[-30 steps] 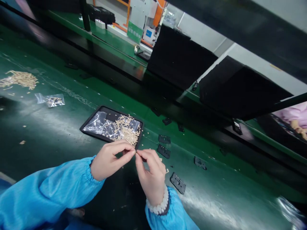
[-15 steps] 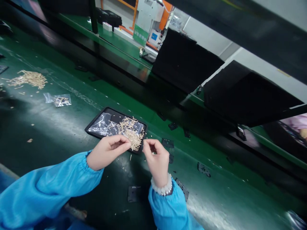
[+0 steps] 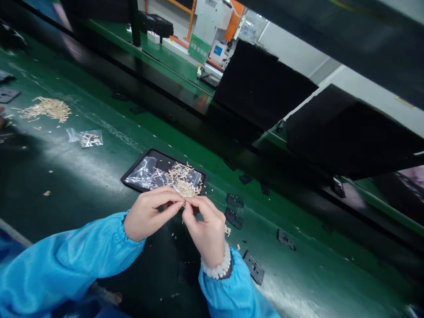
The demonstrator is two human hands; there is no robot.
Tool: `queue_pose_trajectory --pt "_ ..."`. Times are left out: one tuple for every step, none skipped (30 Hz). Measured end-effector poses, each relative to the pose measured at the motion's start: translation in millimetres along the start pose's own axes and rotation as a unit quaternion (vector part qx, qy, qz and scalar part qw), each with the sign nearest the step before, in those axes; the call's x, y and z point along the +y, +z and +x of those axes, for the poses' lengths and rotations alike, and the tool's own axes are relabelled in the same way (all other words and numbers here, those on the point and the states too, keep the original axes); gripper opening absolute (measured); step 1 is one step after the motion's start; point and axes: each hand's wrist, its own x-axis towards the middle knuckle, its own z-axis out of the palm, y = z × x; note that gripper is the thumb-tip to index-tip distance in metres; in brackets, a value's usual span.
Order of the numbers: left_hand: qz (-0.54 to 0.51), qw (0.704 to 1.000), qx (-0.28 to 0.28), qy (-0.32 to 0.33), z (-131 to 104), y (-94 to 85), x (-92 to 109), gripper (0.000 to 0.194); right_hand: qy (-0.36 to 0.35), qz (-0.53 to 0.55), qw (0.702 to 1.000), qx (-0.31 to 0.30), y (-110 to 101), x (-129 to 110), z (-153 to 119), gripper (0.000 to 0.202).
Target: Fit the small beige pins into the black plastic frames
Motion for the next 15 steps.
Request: queue_pose_trajectory --pt "-0.019 1.000 0.008 -0.012 0 0.9 0 0.012 0.013 0.013 1.000 0.011 2 0 0 0.015" --pt "-0.044 0.998 0.015 -0.030 1 1.8 1 0.011 0.037 0.033 0.999 0.019 3 1 0 0.014" --pt "-0.071 0.996 0.020 -0.054 2 2.5 0 0.010 0.068 0.058 0.996 0.023 4 3 0 0.012" --pt "-0.096 0.992 0.023 -0.083 3 3.0 0 0.010 0.102 0.082 0.991 0.026 5 6 1 0.011" --pt "-0.116 0.986 0.024 -0.114 4 3.2 -2 0.012 0.133 0.101 0.986 0.028 5 10 2 0.010" --pt "-0.129 0.981 0.024 -0.144 5 3.1 -3 0.013 0.157 0.112 0.981 0.029 5 14 4 0.011" --pt "-0.136 0.976 0.025 -0.170 6 2.8 -6 0.015 0.171 0.110 0.979 0.030 4 20 7 0.012" --pt "-0.141 0.971 0.025 -0.191 6 2.5 -8 0.017 0.175 0.098 0.979 0.029 3 26 9 0.013" --pt "-0.145 0.968 0.028 -0.205 7 2.3 -11 0.018 0.169 0.077 0.982 0.023 2 31 12 0.013" --pt "-0.151 0.965 0.032 -0.214 7 2.2 -13 0.019 0.156 0.052 0.986 0.009 0 36 14 0.012" --pt "-0.155 0.962 0.036 -0.221 8 2.3 -15 0.019 0.135 0.027 0.990 -0.013 -1 39 16 0.011" --pt "-0.158 0.961 0.039 -0.225 8 2.7 -17 0.020 0.108 0.006 0.993 -0.035 -2 40 18 0.014" --pt "-0.160 0.959 0.043 -0.228 9 3.2 -18 0.020 0.078 -0.008 0.996 -0.052 -2 40 18 0.020" --pt "-0.159 0.959 0.047 -0.230 9 3.9 -19 0.020 0.049 -0.015 0.997 -0.060 -3 38 18 0.026" --pt "-0.158 0.959 0.049 -0.232 10 4.6 -19 0.021 0.022 -0.016 0.998 -0.055 -3 34 17 0.030"
